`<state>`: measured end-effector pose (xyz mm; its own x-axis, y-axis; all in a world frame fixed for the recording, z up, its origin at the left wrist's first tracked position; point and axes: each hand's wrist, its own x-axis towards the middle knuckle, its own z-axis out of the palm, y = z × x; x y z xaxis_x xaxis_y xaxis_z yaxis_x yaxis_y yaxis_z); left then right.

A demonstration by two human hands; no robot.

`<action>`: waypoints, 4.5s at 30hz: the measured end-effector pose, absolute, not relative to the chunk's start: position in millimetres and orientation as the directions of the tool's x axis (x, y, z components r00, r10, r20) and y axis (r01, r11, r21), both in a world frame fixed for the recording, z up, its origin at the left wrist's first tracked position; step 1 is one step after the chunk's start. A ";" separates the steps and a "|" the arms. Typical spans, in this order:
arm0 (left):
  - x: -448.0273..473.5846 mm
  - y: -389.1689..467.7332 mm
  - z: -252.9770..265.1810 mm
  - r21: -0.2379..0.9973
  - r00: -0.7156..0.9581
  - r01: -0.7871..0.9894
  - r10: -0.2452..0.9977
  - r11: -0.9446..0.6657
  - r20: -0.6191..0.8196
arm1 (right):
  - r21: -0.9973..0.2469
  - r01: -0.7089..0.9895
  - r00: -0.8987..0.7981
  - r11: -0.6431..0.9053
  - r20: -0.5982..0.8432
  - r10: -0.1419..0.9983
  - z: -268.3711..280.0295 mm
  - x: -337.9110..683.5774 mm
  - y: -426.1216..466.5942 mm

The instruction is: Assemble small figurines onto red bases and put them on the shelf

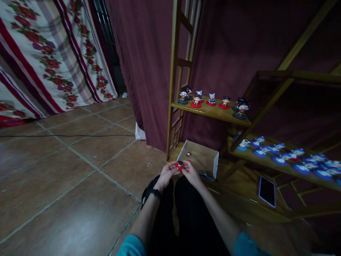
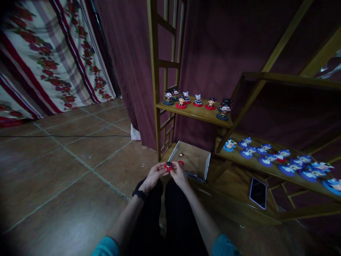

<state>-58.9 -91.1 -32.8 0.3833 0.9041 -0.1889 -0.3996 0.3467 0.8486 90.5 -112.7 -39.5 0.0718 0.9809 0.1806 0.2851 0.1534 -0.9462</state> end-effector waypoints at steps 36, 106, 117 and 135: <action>-58.4 -96.1 -27.1 0.853 0.385 -0.417 0.911 0.313 -0.146 | -0.991 0.017 0.171 0.133 0.134 0.976 -46.5 76.9 -114.4; -73.2 -90.7 -18.9 0.783 0.276 -0.524 0.936 0.336 -0.217 | -0.999 -0.032 -0.074 -0.001 0.001 0.997 -15.1 67.4 -85.4; -84.9 -96.3 -13.6 0.799 0.298 -0.512 0.937 0.316 -0.181 | -0.986 -0.054 -0.046 -0.156 -0.154 0.987 -0.2 62.9 -99.3; -89.5 -95.8 -17.0 0.785 0.337 -0.534 0.931 0.313 -0.142 | -0.977 -0.003 -0.135 -0.214 -0.211 0.968 7.0 60.8 -90.6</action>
<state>-89.5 -95.8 -17.0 0.3367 0.9309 -0.1416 -0.5343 0.3127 0.7853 60.8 -90.6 7.0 -0.1353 0.9680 -0.2112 -0.0031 -0.2136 -0.9769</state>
